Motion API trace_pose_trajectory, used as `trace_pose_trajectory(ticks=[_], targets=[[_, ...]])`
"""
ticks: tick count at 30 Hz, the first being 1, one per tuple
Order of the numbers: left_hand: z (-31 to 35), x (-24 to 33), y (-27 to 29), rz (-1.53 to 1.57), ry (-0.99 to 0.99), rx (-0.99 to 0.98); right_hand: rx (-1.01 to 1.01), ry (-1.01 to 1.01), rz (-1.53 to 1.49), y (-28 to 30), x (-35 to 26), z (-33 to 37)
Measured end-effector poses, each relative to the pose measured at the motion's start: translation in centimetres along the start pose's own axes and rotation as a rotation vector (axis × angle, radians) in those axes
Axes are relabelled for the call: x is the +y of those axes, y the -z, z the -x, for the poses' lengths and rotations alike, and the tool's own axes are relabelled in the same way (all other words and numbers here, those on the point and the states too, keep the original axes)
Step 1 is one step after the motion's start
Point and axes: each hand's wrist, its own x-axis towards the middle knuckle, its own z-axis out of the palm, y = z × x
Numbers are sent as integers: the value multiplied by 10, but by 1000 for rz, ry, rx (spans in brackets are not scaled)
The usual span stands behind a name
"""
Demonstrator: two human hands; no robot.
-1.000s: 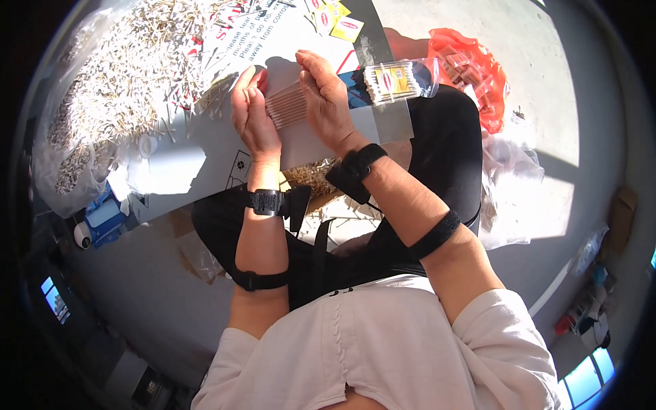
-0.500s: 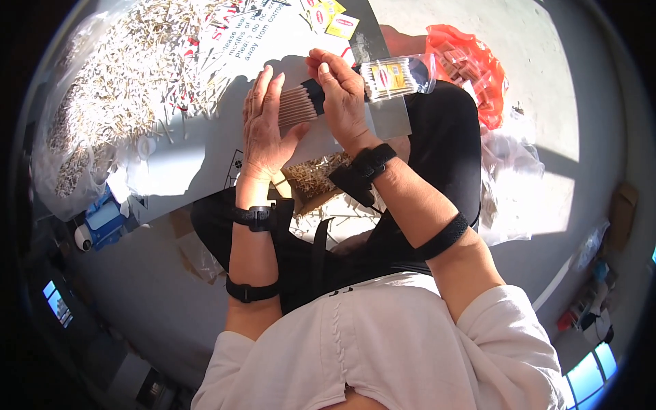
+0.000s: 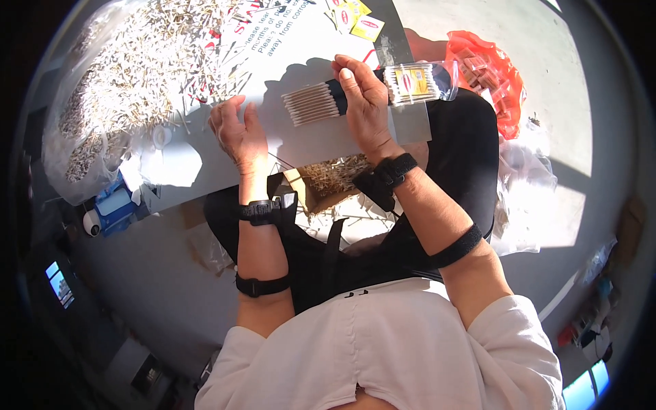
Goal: Sorting and aligning thin wooden sticks into a container or bundle on a table.
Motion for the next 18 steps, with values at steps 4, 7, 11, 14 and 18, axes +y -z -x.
trace_pose_trajectory(ticks=[4, 7, 11, 14, 18], targets=[[-25, -24, 3, -228, 38, -30, -12, -6, 8, -2, 0, -1], [-37, -30, -1, -283, -65, -107, -15, -17, 5, -2, 0, -1], [-39, -18, -9, -218, -132, -109, -17, -11, -7, 0, 1, -1], [-35, -2, -19, -50, -259, -162, -4, -5, -29, -1, 1, -2], [-31, 16, -25, 67, -327, -250, 3, -19, -76, -3, 1, -3]])
